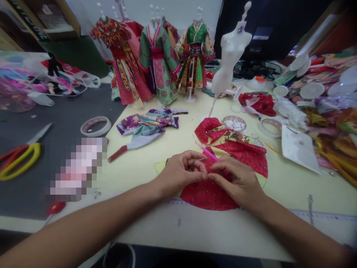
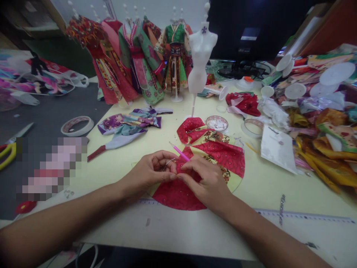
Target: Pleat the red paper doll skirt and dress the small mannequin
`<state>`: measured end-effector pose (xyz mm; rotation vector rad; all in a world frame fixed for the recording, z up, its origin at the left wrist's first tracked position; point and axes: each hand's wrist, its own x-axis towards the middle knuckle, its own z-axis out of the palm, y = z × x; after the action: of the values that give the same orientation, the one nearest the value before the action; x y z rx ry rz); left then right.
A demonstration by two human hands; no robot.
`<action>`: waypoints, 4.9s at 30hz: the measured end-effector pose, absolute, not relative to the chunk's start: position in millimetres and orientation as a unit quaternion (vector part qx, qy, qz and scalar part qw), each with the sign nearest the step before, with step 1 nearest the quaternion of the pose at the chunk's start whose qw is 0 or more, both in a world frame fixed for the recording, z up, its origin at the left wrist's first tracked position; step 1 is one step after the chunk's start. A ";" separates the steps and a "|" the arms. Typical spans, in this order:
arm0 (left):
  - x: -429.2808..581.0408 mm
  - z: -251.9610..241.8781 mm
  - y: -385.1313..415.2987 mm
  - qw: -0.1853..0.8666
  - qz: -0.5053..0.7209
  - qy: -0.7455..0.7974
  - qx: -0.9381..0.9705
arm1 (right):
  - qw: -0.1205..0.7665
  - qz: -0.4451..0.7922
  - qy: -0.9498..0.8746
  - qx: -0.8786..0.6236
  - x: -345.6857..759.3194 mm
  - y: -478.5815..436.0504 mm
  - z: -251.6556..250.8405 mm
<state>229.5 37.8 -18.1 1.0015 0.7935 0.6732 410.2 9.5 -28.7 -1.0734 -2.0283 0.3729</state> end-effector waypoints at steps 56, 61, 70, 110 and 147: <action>223.6 -23.2 47.8 0.701 0.401 0.423 0.411 | 0.432 0.060 -0.819 -0.372 424.5 -0.3 -10.4; 223.5 -22.9 48.3 0.697 0.397 0.428 0.416 | 0.431 0.050 -0.822 -0.370 424.1 -0.5 -7.5; 223.2 -24.1 48.2 0.694 0.396 0.428 0.422 | 0.431 0.053 -0.820 -0.373 424.1 -1.5 -8.2; 220.8 -38.9 50.4 0.324 0.253 0.418 0.810 | 0.353 0.125 -0.844 -0.384 422.4 3.7 -24.5; 226.0 -40.5 50.6 0.286 0.243 0.436 0.818 | 0.347 0.118 -0.855 -0.366 421.9 4.0 -27.6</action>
<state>226.0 50.6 -40.5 2.1875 1.1654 0.6501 421.9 4.0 -27.6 -0.9502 -2.2187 0.3061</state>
